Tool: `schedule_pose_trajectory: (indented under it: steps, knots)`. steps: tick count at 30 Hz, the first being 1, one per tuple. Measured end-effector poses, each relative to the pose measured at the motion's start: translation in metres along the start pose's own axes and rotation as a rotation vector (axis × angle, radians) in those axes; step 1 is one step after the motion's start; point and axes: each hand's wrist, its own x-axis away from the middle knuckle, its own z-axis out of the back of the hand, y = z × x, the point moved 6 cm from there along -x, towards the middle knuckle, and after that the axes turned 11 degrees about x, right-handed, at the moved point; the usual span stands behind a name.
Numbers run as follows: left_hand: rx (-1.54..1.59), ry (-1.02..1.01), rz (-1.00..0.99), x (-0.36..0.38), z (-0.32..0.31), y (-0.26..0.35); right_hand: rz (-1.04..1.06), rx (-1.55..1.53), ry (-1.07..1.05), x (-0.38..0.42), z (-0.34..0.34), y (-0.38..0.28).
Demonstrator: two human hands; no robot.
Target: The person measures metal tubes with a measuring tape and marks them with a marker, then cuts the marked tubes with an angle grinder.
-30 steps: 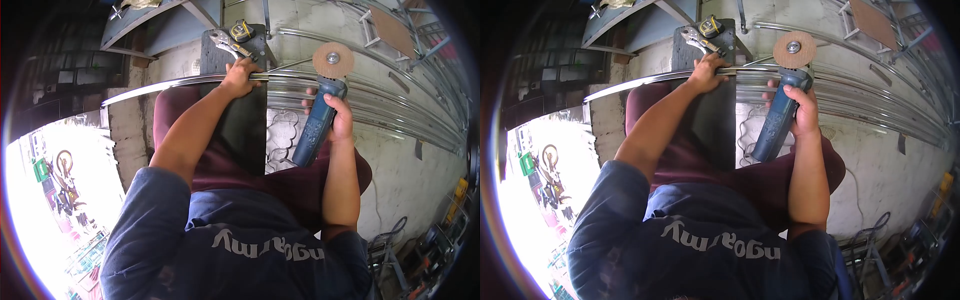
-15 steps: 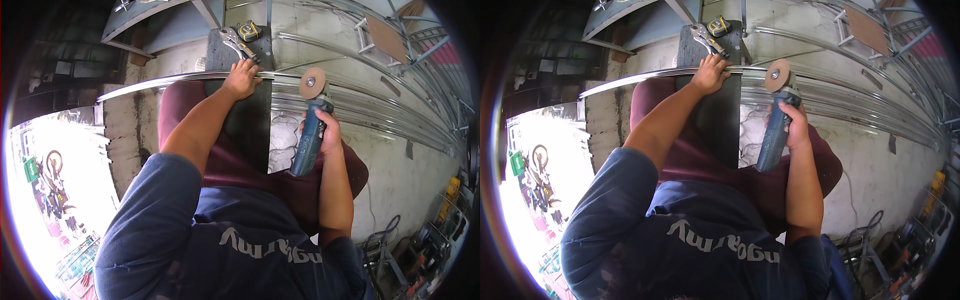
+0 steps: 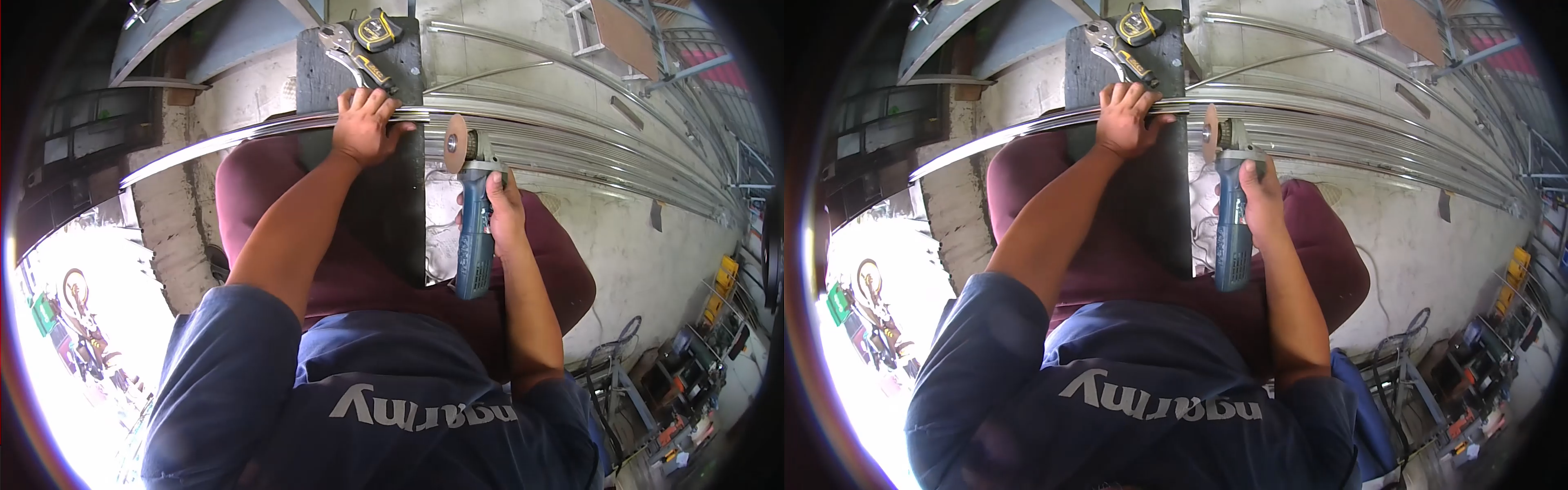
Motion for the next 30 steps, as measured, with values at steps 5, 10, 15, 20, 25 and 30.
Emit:
schedule_pose_trajectory:
  steps: [5, 10, 15, 20, 25, 30]
  knots:
    - [0.009, -0.045, 0.033, 0.000, -0.003, -0.001, -0.038, 0.077, 0.022, -0.018, 0.001, -0.005]
    - [-0.008, -0.102, 0.075, -0.001, -0.003, -0.002, -0.069, 0.121, 0.090, -0.024, 0.001, -0.002]
    - [0.004, -0.100, 0.072, 0.000, -0.005, -0.004, -0.147, 0.189, 0.098, -0.023, -0.004, -0.008]
    - [0.015, -0.079, 0.061, -0.001, -0.006, -0.003, -0.180, 0.200, 0.074, -0.027, -0.004, 0.000]
    - [0.000, -0.079, 0.056, -0.001, -0.005, -0.003, -0.194, 0.224, 0.080, -0.030, -0.007, -0.001]
    - [0.007, -0.089, 0.071, 0.000, -0.004, -0.002, -0.178, 0.228, 0.062, -0.033, -0.009, 0.001]
